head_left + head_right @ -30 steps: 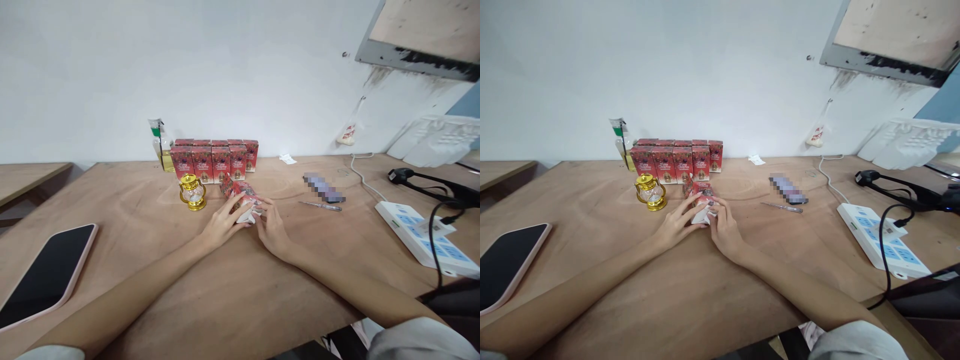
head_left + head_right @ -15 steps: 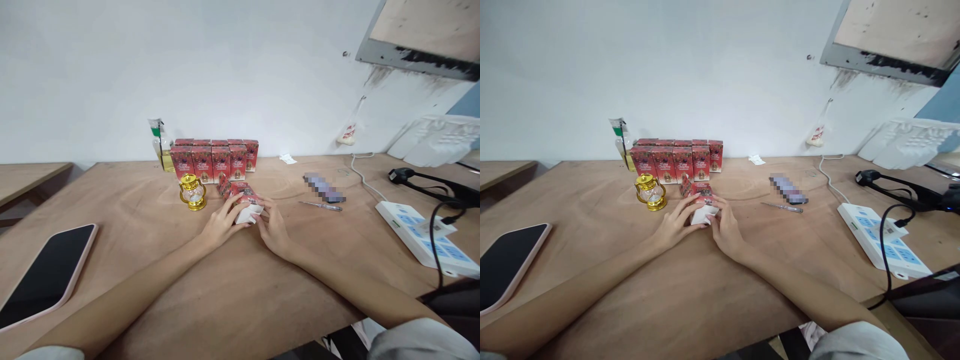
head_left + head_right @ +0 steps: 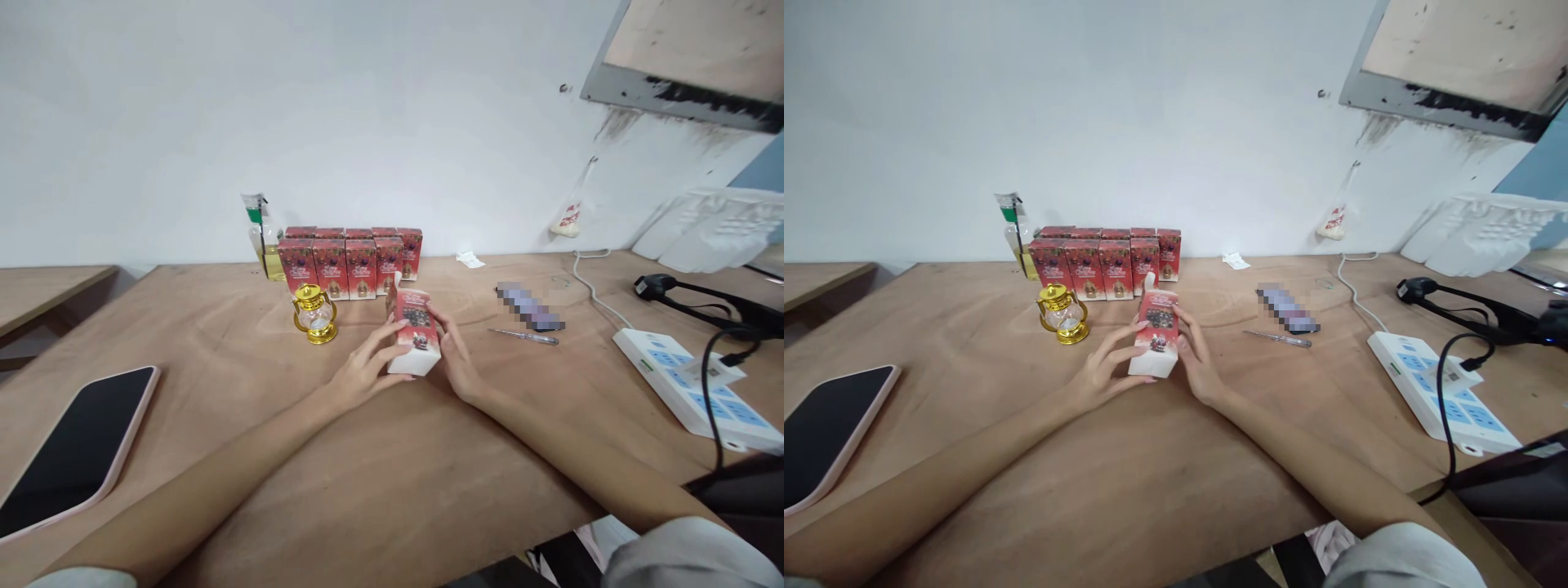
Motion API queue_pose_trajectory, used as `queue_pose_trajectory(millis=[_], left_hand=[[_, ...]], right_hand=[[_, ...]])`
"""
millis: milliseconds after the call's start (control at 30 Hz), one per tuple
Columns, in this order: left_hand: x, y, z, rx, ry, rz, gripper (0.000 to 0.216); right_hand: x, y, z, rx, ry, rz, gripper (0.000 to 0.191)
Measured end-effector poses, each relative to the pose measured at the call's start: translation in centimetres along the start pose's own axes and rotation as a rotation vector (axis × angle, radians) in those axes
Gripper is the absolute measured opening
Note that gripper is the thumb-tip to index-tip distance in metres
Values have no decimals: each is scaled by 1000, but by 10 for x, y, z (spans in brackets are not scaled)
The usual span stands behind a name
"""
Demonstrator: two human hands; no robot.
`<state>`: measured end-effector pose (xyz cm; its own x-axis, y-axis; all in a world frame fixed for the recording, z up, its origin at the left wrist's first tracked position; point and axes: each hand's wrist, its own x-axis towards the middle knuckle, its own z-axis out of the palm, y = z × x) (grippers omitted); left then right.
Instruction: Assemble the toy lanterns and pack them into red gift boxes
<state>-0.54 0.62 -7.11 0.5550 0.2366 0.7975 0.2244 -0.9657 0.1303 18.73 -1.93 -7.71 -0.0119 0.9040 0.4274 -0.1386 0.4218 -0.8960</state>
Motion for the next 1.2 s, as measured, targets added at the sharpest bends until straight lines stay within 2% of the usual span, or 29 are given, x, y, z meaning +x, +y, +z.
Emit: queue_pose_trajectory(millis=[100,233,300,367,433,500,567,633,733,800,900,1000,1067,1133,1200], left_hand=[[1,3,2,-94,-43,148,50],[-1,4,4,-115,-114,238,51],[3,1,-3,-101,-158,241,63],[15,-5,-18,-63,-187,236,75],[31,-12,-42,84,-149,189,65],[47,-19,-71,315,-102,-33,46],[57,-26,-97,503,-174,-339,46],[59,-34,-115,622,-300,-518,54],[48,-50,-124,539,-535,-753,57],[39,-61,-121,394,-580,-859,55],[33,-70,-114,264,-431,-895,52],[43,-63,-118,139,-217,-877,53],[61,-44,-128,26,-11,-851,52],[82,-16,-138,-119,247,-780,53],[101,16,-142,-336,403,-715,48]], right_hand=[[11,-1,-11,97,125,63,48],[17,-8,-16,159,113,174,36],[15,-12,-16,110,118,128,35],[13,-13,-17,-35,151,10,37],[11,-14,-18,-237,164,-119,36],[8,-17,-19,-442,133,-252,35],[5,-23,-17,-629,36,-396,35],[2,-31,-11,-780,-129,-524,34],[-3,-45,0,-892,-362,-603,35],[-4,-52,6,-931,-415,-588,39],[-5,-60,9,-986,-431,-522,42],[-4,-66,10,-1015,-465,-458,41],[-4,-68,10,-1010,-492,-433,41],[-4,-69,10,-989,-514,-428,41],[-4,-69,10,-965,-526,-433,40]])
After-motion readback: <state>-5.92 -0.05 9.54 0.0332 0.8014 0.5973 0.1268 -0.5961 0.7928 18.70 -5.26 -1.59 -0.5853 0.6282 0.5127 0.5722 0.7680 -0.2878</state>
